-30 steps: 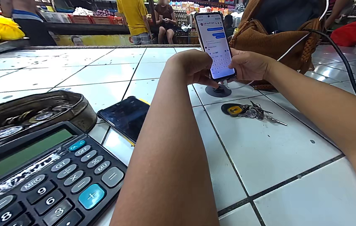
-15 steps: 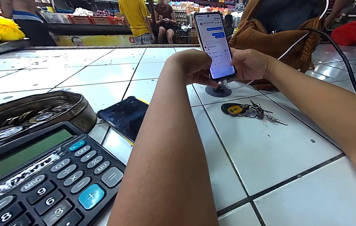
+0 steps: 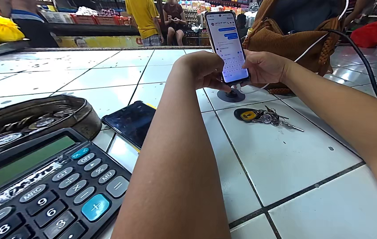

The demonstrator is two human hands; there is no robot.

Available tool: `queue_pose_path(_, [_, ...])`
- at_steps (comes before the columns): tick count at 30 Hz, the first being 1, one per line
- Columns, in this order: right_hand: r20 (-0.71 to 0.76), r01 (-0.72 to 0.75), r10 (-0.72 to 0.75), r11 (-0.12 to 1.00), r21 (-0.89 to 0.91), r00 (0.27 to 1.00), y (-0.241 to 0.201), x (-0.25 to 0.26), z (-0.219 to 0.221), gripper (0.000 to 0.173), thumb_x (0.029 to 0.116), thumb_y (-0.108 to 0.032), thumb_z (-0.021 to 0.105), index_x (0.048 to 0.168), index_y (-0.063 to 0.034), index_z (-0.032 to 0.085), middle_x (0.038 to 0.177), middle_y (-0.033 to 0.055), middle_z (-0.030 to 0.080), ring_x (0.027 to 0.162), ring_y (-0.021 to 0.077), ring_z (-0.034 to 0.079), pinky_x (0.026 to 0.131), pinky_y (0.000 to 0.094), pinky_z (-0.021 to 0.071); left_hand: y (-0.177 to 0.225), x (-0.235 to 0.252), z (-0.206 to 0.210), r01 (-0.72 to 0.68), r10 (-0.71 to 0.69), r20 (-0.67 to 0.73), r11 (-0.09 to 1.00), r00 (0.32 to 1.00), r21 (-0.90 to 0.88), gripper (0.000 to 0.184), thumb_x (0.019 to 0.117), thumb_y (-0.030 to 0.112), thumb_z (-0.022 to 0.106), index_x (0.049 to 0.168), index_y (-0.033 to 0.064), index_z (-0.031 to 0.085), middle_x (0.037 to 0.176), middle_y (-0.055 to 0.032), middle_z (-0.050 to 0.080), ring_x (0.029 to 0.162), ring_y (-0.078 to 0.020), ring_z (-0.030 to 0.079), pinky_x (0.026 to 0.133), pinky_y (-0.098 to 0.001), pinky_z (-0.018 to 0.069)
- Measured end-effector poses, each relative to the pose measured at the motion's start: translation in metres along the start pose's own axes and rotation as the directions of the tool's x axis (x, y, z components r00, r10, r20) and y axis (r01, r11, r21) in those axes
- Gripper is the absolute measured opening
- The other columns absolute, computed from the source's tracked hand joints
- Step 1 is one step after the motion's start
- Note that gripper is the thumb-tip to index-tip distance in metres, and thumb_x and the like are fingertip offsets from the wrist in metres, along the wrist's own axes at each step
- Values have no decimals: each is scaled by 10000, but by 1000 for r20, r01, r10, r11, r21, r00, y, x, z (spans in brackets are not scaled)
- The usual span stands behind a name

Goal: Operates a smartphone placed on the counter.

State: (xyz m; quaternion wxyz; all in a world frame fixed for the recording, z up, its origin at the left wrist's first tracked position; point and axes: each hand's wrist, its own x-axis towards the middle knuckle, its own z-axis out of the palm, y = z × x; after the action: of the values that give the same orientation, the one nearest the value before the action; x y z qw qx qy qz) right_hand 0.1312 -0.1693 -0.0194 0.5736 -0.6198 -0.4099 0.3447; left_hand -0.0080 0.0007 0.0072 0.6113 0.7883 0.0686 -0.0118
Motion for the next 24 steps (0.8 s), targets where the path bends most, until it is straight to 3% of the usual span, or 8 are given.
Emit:
queue_pose_path(5, [-14, 12, -13, 999, -32, 1000, -1, 0, 4, 438, 1046, -72, 302, 1460, -211, 326, 1252, 90, 622, 1079, 208, 688, 890, 385, 599, 1, 0, 0, 9, -9, -11, 1000, 1000, 13, 297, 1024, -7, 384, 1295, 28, 500, 1084, -129, 672, 881, -185, 728, 754, -310, 619])
queue_pose_path(9, [0, 41, -42, 998, -51, 999, 1, 1, 5, 461, 1009, -29, 344, 1439, -193, 327, 1243, 84, 616, 1067, 195, 688, 890, 376, 600, 5, -2, 4, 41, -36, -84, 998, 996, 52, 187, 1054, 76, 410, 1213, 45, 502, 981, -106, 641, 793, -170, 713, 712, -308, 621])
queue_pose_path(11, [-4, 54, -54, 997, -50, 999, 2, 2, 8, 480, 999, -21, 355, 1446, -191, 320, 1246, 89, 612, 1069, 200, 685, 894, 376, 598, 7, -4, 4, 54, -47, -109, 996, 993, 64, 200, 1069, 109, 421, 1241, 45, 501, 993, -116, 653, 791, -175, 721, 702, -309, 622])
queue_pose_path(17, [-57, 43, -45, 998, -34, 997, 0, 1, 18, 482, 1034, -40, 261, 1487, -200, 305, 1256, 98, 612, 1061, 210, 689, 882, 382, 598, 9, -8, 4, 73, -68, -123, 997, 990, 34, 316, 1115, 211, 339, 1382, 92, 460, 1125, -163, 662, 823, -207, 725, 679, -315, 609])
queue_pose_path(24, [-64, 33, -32, 999, 10, 997, 1, 3, 14, 469, 1048, -88, 237, 1495, -200, 320, 1278, 106, 616, 1083, 223, 686, 902, 398, 591, 8, -6, 6, 78, -68, -156, 995, 985, 59, 283, 1120, 206, 372, 1338, 59, 478, 1069, -157, 658, 813, -197, 722, 686, -314, 609])
